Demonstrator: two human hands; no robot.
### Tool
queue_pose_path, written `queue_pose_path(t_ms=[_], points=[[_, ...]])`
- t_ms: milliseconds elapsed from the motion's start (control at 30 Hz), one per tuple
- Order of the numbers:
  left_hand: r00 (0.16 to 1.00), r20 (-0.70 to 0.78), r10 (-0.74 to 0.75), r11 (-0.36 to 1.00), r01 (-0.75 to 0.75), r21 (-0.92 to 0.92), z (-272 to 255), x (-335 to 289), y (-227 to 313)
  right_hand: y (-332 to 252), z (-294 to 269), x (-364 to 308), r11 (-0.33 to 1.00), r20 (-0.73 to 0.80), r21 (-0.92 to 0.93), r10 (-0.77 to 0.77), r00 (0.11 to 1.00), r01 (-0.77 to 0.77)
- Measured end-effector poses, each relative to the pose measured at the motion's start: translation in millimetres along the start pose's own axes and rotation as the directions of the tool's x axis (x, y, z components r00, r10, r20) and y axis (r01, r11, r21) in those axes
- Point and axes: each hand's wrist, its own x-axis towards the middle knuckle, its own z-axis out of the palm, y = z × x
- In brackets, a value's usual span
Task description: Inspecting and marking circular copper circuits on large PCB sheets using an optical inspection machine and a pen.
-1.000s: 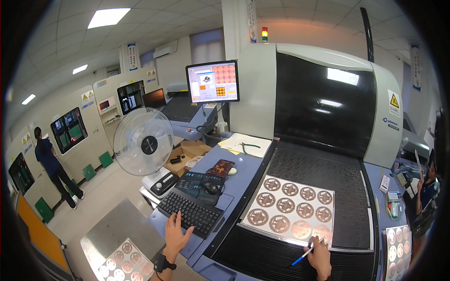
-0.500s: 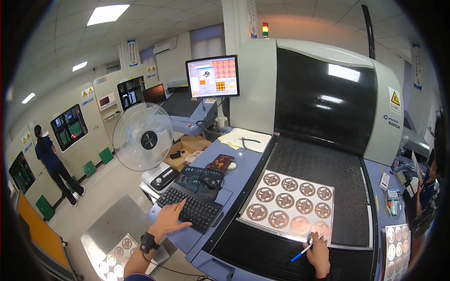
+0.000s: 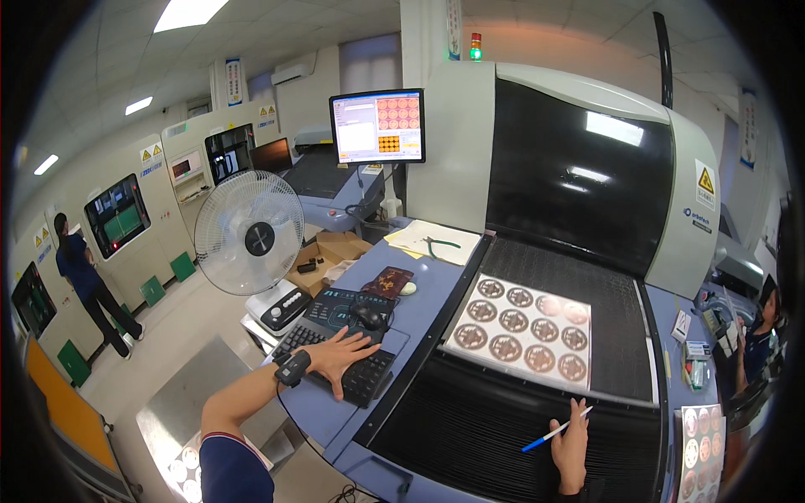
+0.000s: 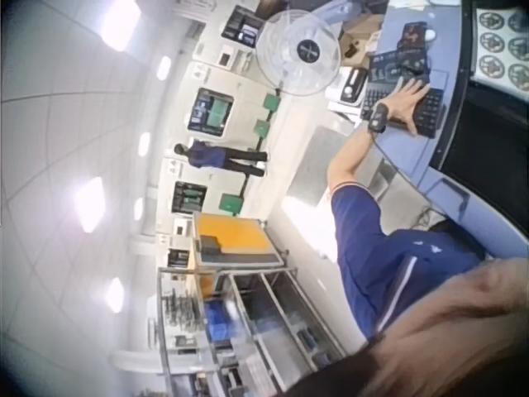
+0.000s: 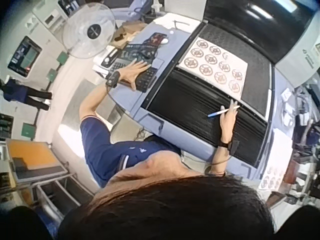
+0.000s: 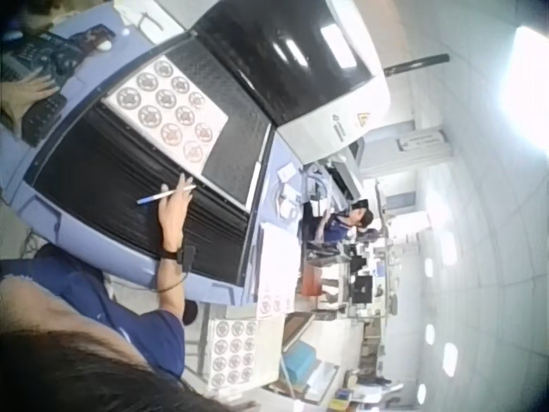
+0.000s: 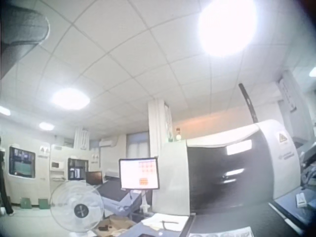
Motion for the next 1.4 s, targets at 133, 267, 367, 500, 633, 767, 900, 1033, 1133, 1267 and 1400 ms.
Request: queue_pose_path(t_ms=[133, 267, 367, 500, 633, 767, 900, 1033, 1133, 1267, 1400], points=[[0.999, 0.051, 0.014, 1.000, -0.013, -0.026, -2, 12, -3, -5, -3, 7, 0.999, -0.022, 0.030, 0.023, 0.999, -0.022], [0.999, 0.033, -0.025, 0.998, 0.027, -0.059, 0, -6, 10, -3, 0, -4, 0.996, -0.007, 0.063, 0.059, 0.998, -0.059], [0.988, -0.008, -0.155, 0.978, 0.152, -0.141, 23, -19, 6, 0, 5, -4, 0.994, -0.011, 0.104, 0.025, 1.000, -0.024], [0.983, -0.081, -0.162, 0.963, 0.140, -0.231, 32, -24, 6, -4, 9, -7, 0.989, -0.027, 0.134, -0.055, 0.998, 0.058], [0.987, -0.063, -0.145, 0.968, 0.128, -0.215, 32, -17, -1, -8, 11, -7, 0.985, -0.041, 0.144, -0.088, 0.995, 0.093], [0.970, -0.166, -0.177, 0.971, 0.144, -0.192, 19, -6, 22, -9, 11, -3, 0.977, -0.135, 0.171, -0.101, 0.986, 0.124], [0.710, -0.703, -0.042, 0.860, -0.332, -0.387, 4, 49, 108, -35, 13, 9, 0.931, -0.188, 0.295, -0.165, 0.968, 0.216], [0.640, -0.765, -0.078, 0.674, -0.531, -0.514, 13, 91, 183, -92, 25, 7, 0.857, -0.028, 0.491, -0.165, 0.986, 0.158], [0.654, -0.753, -0.078, 0.619, -0.560, -0.550, 30, 119, 207, -86, 64, 8, 0.827, -0.095, 0.541, -0.124, 0.988, 0.156], [0.581, -0.814, -0.005, 0.732, -0.552, -0.399, 55, 120, 212, -73, 87, -12, 0.882, -0.114, 0.413, -0.199, 0.973, 0.229], [0.555, -0.827, 0.092, 0.753, -0.582, -0.307, 52, 121, 212, -78, 87, -11, 0.860, -0.110, 0.443, -0.229, 0.967, 0.254]])
